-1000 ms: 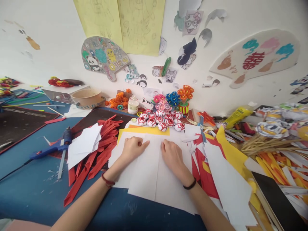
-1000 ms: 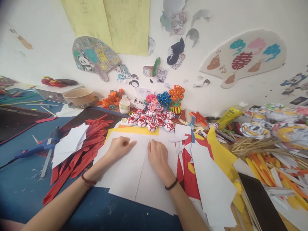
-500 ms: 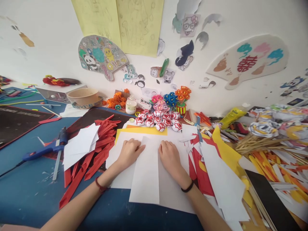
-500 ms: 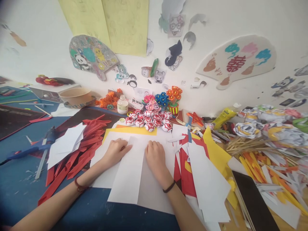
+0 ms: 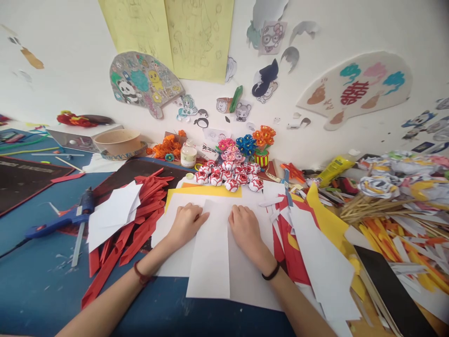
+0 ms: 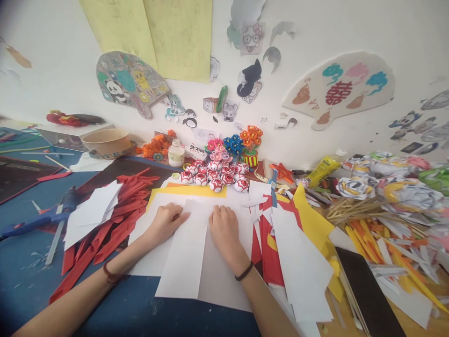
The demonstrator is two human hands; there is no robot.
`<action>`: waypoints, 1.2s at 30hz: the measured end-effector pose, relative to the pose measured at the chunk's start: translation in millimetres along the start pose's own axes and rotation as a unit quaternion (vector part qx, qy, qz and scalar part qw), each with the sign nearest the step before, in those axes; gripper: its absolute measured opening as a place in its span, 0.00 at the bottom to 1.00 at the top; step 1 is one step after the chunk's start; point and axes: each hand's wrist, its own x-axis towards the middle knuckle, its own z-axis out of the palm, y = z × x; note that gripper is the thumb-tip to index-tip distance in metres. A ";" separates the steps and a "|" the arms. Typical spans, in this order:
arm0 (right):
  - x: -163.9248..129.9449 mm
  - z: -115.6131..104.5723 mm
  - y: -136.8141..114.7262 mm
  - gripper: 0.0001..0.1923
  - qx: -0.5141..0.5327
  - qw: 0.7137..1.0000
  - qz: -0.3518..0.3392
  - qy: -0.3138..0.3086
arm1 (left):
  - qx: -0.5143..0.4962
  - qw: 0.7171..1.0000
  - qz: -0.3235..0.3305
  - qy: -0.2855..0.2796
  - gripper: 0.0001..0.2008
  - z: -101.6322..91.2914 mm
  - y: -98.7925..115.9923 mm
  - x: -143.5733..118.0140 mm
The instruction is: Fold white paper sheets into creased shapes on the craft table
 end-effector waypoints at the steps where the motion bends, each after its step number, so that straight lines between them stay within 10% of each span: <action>1: 0.1 -0.3 -0.2 0.07 -0.001 1.000 0.000 -0.001 | -0.003 1.000 0.000 0.001 0.19 0.0 0.0 -0.1; 13: -8.8 -7.0 1.1 0.17 0.018 0.997 0.036 0.069 | -0.017 1.000 -0.010 0.018 0.24 0.8 -0.9 -1.0; 20: -14.1 -9.2 -3.9 0.14 0.021 0.998 0.055 -0.038 | 0.004 1.000 -0.010 0.011 0.22 0.5 1.3 -2.5; 36: -12.1 -9.5 -4.3 0.14 -0.001 0.998 0.040 -0.055 | -0.012 1.000 0.019 -0.017 0.21 -3.5 -2.6 -4.7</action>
